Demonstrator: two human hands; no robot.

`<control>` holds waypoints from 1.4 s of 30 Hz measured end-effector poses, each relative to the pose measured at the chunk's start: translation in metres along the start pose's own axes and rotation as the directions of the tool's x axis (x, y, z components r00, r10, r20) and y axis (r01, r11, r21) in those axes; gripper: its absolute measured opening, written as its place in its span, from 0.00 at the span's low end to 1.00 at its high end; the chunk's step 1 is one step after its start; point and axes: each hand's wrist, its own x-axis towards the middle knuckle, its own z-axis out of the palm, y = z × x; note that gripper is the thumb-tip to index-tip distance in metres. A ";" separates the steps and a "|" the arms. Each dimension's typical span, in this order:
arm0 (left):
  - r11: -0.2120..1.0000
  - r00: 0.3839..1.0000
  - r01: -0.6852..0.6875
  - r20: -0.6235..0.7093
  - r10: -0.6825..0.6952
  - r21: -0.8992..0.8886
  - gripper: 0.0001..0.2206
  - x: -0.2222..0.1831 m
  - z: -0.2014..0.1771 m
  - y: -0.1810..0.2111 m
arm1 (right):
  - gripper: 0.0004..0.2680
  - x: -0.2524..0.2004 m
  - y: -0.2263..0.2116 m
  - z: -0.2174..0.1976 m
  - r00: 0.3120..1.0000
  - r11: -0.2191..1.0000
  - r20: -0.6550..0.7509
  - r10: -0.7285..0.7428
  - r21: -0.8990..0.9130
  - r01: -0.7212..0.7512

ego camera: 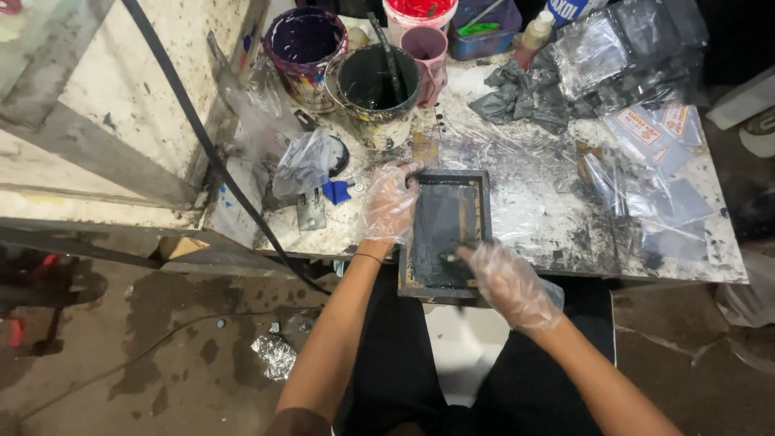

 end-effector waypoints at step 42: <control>0.999 0.998 0.046 0.049 -0.045 -0.021 0.14 0.002 -0.013 0.012 | 0.17 0.098 0.034 0.015 0.991 0.887 -0.023 0.133 0.449 -0.109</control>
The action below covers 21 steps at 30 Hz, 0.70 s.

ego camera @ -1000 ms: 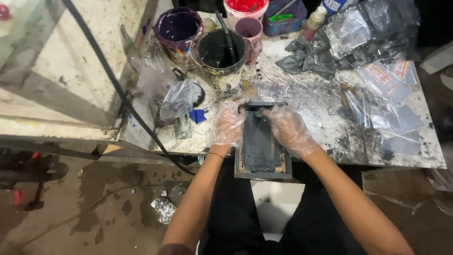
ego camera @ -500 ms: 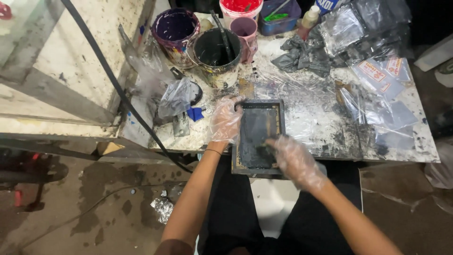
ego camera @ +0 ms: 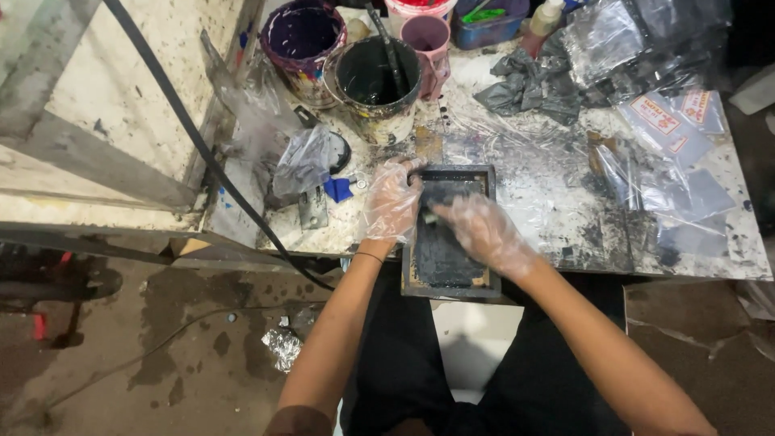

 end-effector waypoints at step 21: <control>0.996 1.000 -0.023 0.012 0.022 0.092 0.14 0.001 0.004 -0.001 | 0.13 0.017 0.000 -0.047 0.995 0.996 -0.098 0.022 0.088 -0.013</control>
